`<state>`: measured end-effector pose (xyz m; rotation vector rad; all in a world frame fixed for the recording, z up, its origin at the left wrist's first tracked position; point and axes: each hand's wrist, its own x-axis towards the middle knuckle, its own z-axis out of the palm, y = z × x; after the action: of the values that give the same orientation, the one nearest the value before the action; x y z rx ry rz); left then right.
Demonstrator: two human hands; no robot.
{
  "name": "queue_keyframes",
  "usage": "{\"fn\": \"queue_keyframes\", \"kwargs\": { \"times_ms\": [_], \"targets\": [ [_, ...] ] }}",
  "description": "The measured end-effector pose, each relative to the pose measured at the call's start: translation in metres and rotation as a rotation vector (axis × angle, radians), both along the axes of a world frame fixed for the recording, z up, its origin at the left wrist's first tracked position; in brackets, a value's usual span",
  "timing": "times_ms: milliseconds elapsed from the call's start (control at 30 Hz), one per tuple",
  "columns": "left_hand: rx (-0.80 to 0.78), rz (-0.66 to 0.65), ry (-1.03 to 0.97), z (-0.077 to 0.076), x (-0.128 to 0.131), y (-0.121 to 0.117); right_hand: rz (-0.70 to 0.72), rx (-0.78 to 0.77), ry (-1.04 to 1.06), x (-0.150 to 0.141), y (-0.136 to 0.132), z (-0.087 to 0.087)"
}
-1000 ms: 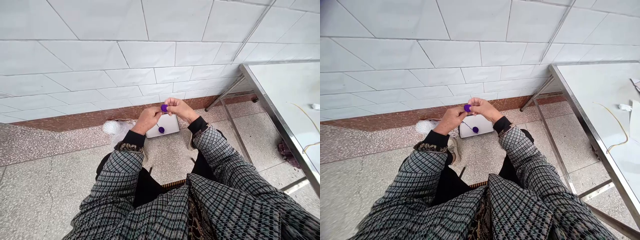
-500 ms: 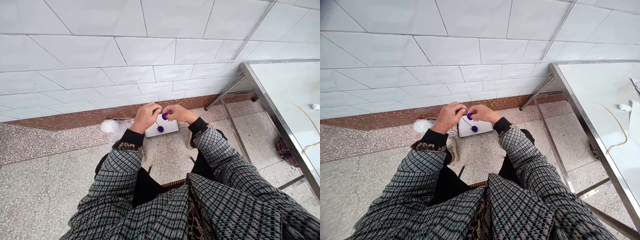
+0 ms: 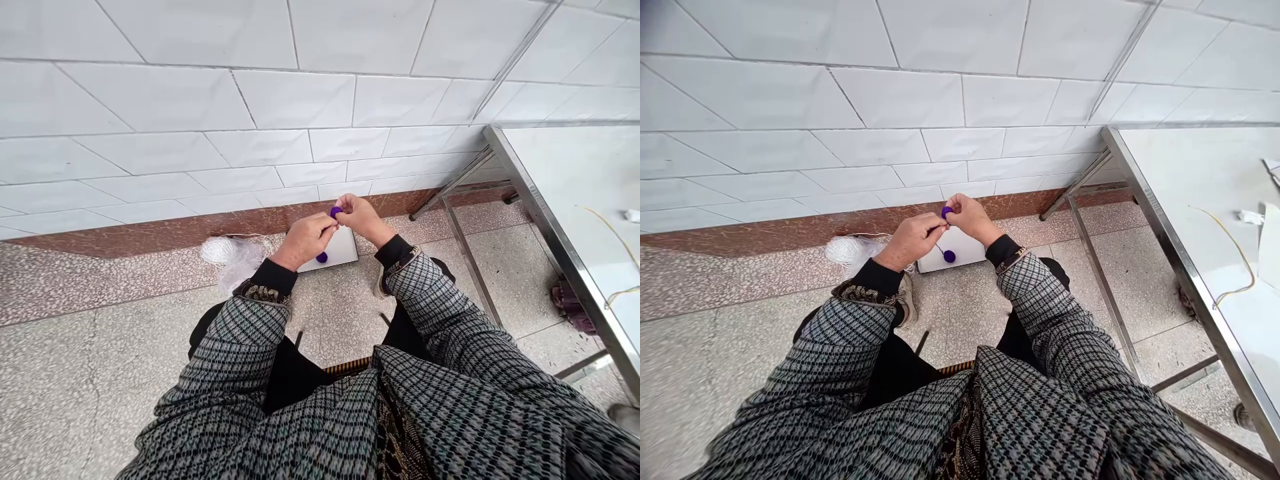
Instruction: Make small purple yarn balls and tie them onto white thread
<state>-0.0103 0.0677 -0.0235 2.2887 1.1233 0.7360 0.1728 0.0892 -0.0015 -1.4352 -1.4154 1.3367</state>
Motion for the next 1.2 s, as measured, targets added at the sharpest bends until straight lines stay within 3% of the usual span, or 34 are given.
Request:
{"fn": "queue_keyframes", "kwargs": {
  "times_ms": [167, 400, 500, 600, 767, 833, 933, 1067, 1200],
  "targets": [
    [-0.001, 0.197, -0.022, 0.007, -0.011, 0.008, 0.214, -0.095, 0.004, -0.003, -0.006, 0.002],
    [-0.166, 0.291, -0.107, 0.0, -0.011, 0.014, 0.236, -0.296, 0.249, 0.0, -0.012, 0.016],
    [-0.223, 0.273, -0.111, -0.005, -0.007, 0.014, 0.172, -0.358, 0.371, 0.001, -0.011, 0.019],
    [-0.251, 0.191, -0.098, -0.006, -0.001, 0.011, 0.028, -0.325, 0.424, 0.0, -0.008, 0.019],
    [-0.256, -0.073, -0.073, -0.002, 0.005, 0.004, -0.13, -0.152, 0.201, -0.001, -0.001, 0.013],
    [-0.207, -0.079, -0.088, 0.001, 0.004, 0.003, -0.077, -0.107, 0.046, 0.0, -0.001, 0.011],
    [-0.115, 0.033, -0.125, 0.006, -0.003, 0.005, 0.106, -0.138, -0.076, 0.001, -0.003, 0.008],
    [-0.092, 0.179, -0.1, 0.009, -0.012, 0.012, 0.279, -0.222, 0.064, 0.001, -0.007, 0.01],
    [-0.116, 0.256, -0.067, 0.004, -0.015, 0.017, 0.274, -0.238, 0.263, 0.001, -0.008, 0.012]
  ]
}}
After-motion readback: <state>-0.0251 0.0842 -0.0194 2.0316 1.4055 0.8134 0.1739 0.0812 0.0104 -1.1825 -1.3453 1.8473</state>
